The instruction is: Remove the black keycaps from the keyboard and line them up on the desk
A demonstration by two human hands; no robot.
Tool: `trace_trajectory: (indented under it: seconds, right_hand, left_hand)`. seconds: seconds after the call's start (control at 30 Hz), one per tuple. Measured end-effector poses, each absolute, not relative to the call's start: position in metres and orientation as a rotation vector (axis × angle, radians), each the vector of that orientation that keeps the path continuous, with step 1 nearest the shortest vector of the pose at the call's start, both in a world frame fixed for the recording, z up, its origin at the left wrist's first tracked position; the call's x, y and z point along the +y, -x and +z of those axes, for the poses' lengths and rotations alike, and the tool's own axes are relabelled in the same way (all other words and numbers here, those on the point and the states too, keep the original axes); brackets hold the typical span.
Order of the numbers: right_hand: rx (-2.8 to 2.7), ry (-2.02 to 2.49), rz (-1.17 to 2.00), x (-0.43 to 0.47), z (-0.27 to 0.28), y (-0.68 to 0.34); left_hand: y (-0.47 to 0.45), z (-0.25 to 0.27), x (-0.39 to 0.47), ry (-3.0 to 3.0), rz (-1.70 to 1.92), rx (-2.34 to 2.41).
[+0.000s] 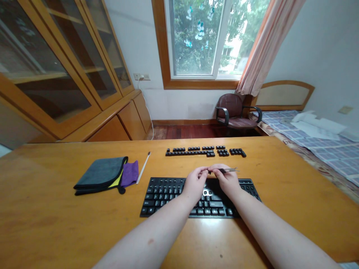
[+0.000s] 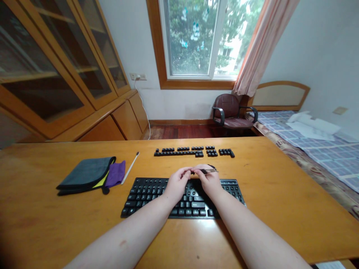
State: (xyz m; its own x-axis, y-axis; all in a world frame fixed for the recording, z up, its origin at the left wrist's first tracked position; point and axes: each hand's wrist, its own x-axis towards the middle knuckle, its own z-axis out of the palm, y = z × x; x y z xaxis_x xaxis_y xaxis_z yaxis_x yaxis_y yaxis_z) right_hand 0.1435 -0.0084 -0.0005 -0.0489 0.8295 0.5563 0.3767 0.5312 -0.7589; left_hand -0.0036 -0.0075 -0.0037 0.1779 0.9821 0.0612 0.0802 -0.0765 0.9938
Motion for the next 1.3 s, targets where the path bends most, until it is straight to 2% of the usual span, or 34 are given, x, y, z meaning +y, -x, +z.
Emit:
trace_trajectory:
  seconds: [0.23,0.77,1.3]
  right_hand:
    - [-1.798,0.935,0.468,-0.011,0.0,-0.145]
    - [-1.756,1.002,0.389,-0.011,-0.002,-0.146]
    - [-1.67,0.952,0.553,-0.013,0.004,-0.142]
  left_hand:
    - [0.001,-0.015,-0.003,-1.309,1.126,1.035]
    - [0.002,-0.016,-0.004,-1.421,1.09,1.071]
    - [0.0,-0.02,-0.004,-1.251,1.233,1.044]
